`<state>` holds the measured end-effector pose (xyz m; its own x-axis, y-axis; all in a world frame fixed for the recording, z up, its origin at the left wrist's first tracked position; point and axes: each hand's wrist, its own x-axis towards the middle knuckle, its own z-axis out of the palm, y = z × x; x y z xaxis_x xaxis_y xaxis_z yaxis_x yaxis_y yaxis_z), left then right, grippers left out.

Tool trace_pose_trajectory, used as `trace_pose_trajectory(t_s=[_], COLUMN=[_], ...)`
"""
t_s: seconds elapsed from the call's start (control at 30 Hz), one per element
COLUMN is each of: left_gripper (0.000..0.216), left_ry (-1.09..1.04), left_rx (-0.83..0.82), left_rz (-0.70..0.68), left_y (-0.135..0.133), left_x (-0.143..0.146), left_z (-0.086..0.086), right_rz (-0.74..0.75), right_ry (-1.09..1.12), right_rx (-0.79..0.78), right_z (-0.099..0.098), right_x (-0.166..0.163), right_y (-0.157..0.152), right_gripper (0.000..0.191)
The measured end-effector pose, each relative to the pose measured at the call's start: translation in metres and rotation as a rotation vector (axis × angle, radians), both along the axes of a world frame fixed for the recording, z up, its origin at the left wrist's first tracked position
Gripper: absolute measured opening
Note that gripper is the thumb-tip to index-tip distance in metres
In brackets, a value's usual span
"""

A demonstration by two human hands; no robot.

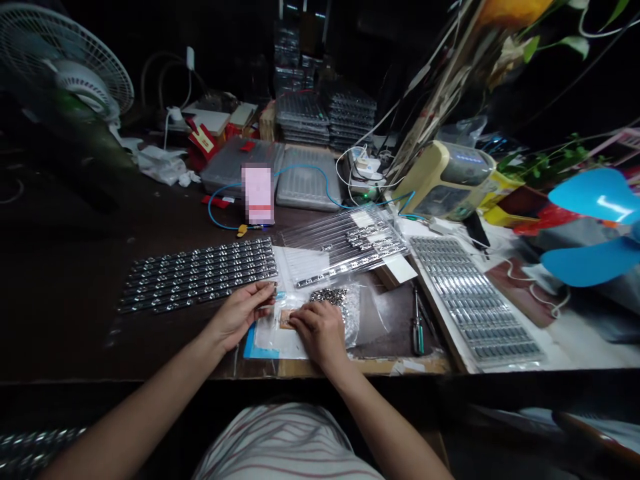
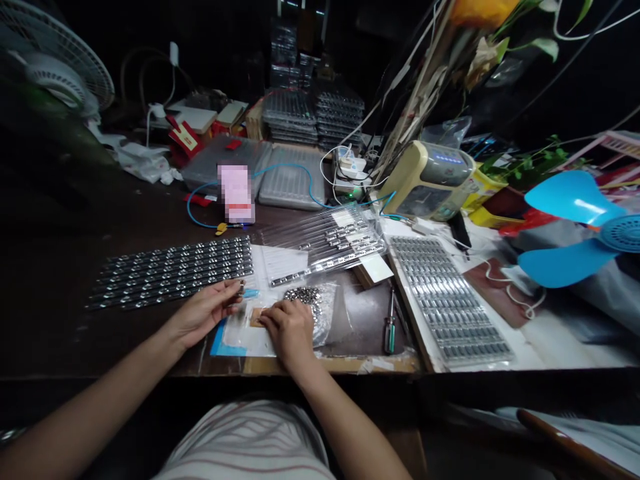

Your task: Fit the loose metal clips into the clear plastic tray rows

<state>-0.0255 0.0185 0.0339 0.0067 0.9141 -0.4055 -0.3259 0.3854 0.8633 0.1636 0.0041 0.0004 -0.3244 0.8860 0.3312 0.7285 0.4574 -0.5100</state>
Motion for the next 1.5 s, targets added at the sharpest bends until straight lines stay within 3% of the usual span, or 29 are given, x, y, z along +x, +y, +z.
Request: trace_pose_trajectory(t_s=[0.07,0.13,0.2,0.27,0.43,0.57,0.67,0.83,0.97,1.1,1.27,1.5], left_gripper=[0.028,0.025,0.018,0.016,0.019,0.017,0.016,0.015,0.010,0.013,0.024,0.015], left_ry=[0.239,0.623,0.998,1.235,1.488,1.617,1.613,1.445,1.400,1.316,1.061,1.005], left_rx=[0.153,0.373,0.563,0.674,0.733,0.685,0.706,0.815,0.789,0.706,0.691,0.623], left_rz=[0.032,0.068,0.028,-0.058,-0.031,-0.017,-0.071,-0.287,-0.348,-0.334,-0.384,-0.289], left_y=[0.004,0.007,0.010,0.011,0.006,-0.002,0.000,0.030,0.049,0.040,0.007,-0.019], left_x=[-0.010,-0.023,-0.036,-0.046,-0.057,-0.063,-0.049,0.015,0.047,0.035,0.009,0.014], left_z=[-0.003,-0.006,-0.012,-0.018,-0.031,-0.026,-0.016,-0.004,-0.004,-0.002,0.001,-0.025], right_rz=[0.012,0.011,-0.021,-0.070,-0.116,-0.127,-0.131,-0.153,-0.172,-0.190,-0.113,-0.125], right_ry=[-0.015,-0.024,-0.040,-0.079,-0.169,-0.121,-0.086,-0.043,0.054,0.129,0.163,0.193], right_rx=[0.017,0.036,0.060,0.078,0.103,0.132,0.134,0.120,0.107,0.089,0.082,0.078], right_z=[0.000,0.003,0.007,0.010,0.004,-0.006,-0.008,-0.006,-0.006,-0.008,-0.009,-0.008], right_x=[0.000,0.002,0.007,0.015,0.034,0.035,0.032,0.033,0.036,0.038,0.038,0.039], right_y=[-0.001,-0.002,-0.002,-0.002,-0.002,-0.003,-0.002,-0.003,-0.007,-0.008,-0.004,-0.004], right_gripper=[0.006,0.008,0.015,0.020,0.027,0.011,0.007,0.008,0.009,0.012,0.022,0.024])
